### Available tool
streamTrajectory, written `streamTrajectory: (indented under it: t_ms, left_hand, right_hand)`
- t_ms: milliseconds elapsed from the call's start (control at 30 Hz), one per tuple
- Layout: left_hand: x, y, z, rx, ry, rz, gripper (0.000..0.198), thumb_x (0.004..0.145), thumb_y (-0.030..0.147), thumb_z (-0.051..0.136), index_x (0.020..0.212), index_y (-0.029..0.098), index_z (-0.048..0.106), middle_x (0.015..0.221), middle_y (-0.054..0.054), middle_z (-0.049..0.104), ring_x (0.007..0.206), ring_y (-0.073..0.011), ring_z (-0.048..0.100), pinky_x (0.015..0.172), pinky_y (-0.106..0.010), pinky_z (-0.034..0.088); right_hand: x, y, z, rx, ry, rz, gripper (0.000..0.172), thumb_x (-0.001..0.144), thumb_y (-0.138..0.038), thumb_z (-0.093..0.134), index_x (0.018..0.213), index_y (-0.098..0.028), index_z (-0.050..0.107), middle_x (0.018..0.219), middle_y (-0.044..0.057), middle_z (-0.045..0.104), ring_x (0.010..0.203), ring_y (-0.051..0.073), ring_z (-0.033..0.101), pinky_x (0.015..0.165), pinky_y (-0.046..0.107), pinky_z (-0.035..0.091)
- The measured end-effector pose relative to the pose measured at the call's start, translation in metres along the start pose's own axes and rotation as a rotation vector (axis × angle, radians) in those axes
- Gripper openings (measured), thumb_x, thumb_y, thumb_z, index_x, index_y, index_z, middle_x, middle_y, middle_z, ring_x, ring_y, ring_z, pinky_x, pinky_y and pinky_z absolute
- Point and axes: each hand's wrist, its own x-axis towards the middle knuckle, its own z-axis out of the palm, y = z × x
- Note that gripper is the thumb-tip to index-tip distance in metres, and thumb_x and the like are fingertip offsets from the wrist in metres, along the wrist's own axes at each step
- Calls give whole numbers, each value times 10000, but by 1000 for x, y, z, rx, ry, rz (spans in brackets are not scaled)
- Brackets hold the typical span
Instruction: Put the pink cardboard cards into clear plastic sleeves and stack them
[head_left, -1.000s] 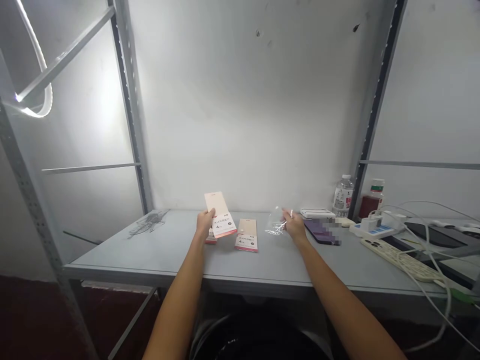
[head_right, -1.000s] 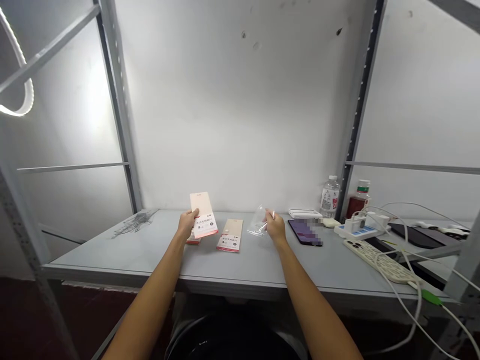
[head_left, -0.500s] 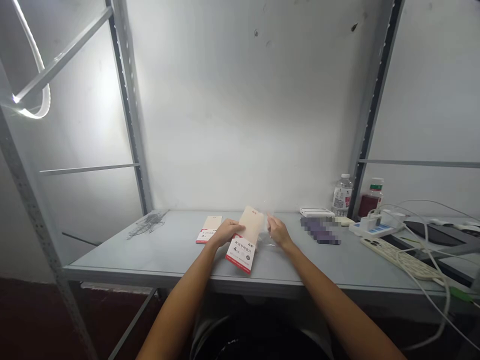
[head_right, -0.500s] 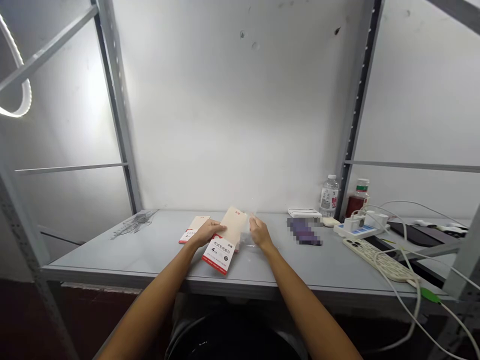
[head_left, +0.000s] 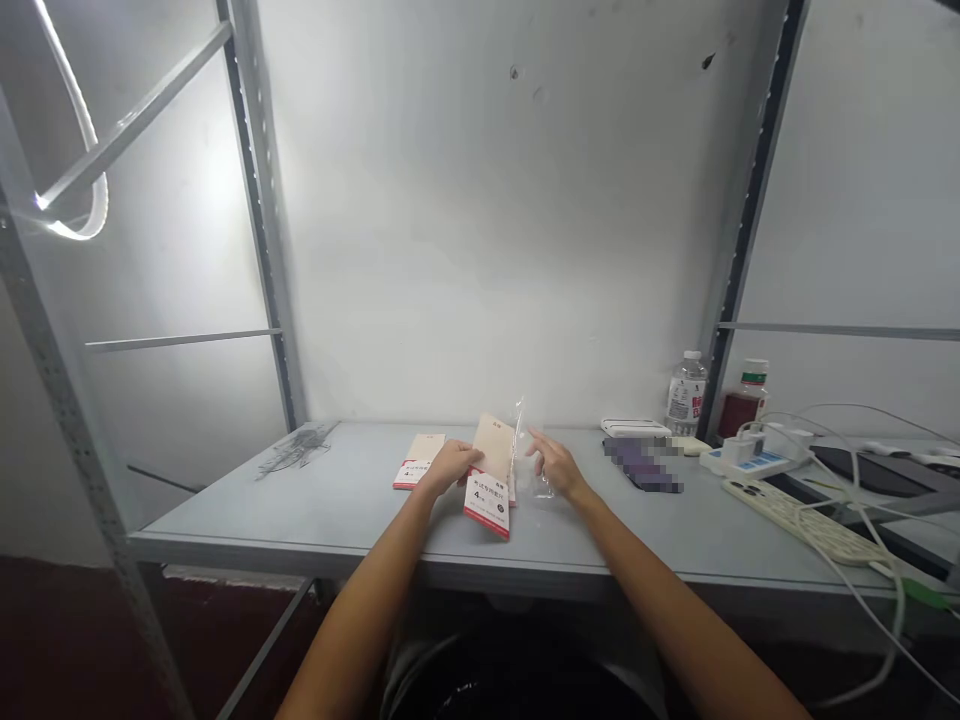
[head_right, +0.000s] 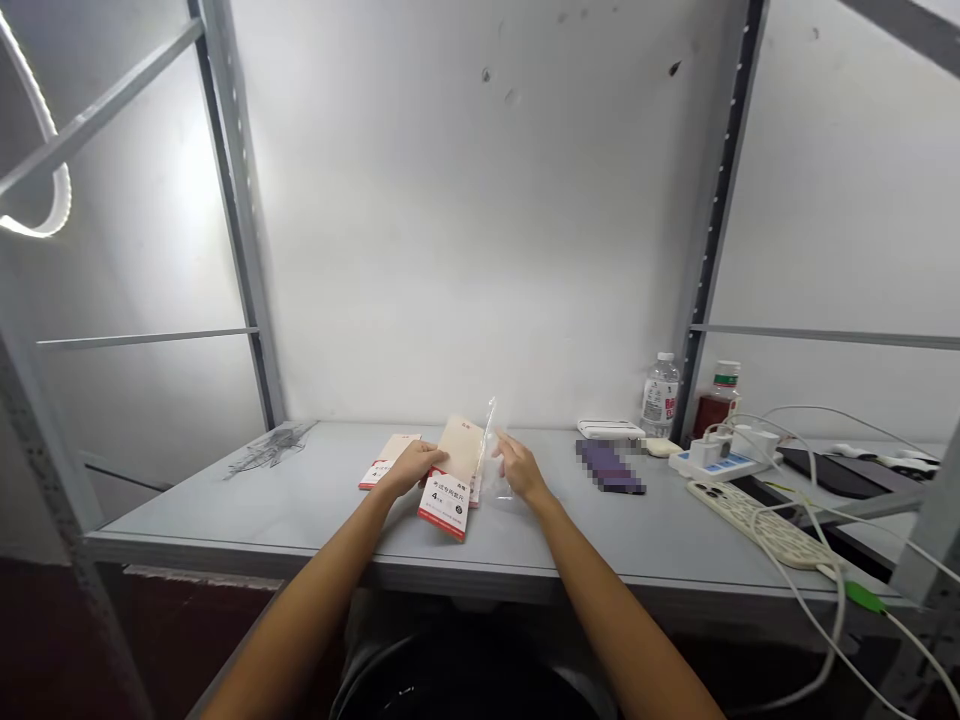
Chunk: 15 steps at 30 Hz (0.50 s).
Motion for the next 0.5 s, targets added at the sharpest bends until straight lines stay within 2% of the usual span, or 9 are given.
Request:
streamTrajectory:
  t_ms: [100,233,333,500]
  left_hand:
    - [2,-1,-1,-17,37,-17,215,710,334,501,593,163,442,515,9,492,454,-97,459,419,-208,297]
    - [1,0,-2,-47,45,6,243,718,377,523,637,158,456,587,3,511,518,-105,488,464,-212,345]
    - [0,1,-2,-92,5,2,276,722,416,528,653,157,461,601,3,502,518,-101,475,462,-214,346]
    - [-2,3,-3,-180,-22,-34,319,697,453,558,641,169,426,553,27,441,467,-86,419,432,-215,324]
  right_hand:
    - [1,-5,0,287,-36,69,366,785,-340,388,1066,-194,572,1017,80,612,698,183,611,543,293,467]
    - [0,-13,-2,650,-91,144,346,789,-312,424,1075,-190,576,1117,95,585,903,240,613,745,378,484]
    - [-3,-19,-5,765,-134,187,349,791,-286,408,1088,-204,572,1122,91,590,957,264,600,789,422,463]
    - [-6,-24,-9,807,-150,238,385,792,-287,402,1136,-174,532,1042,116,631,947,275,607,767,421,467]
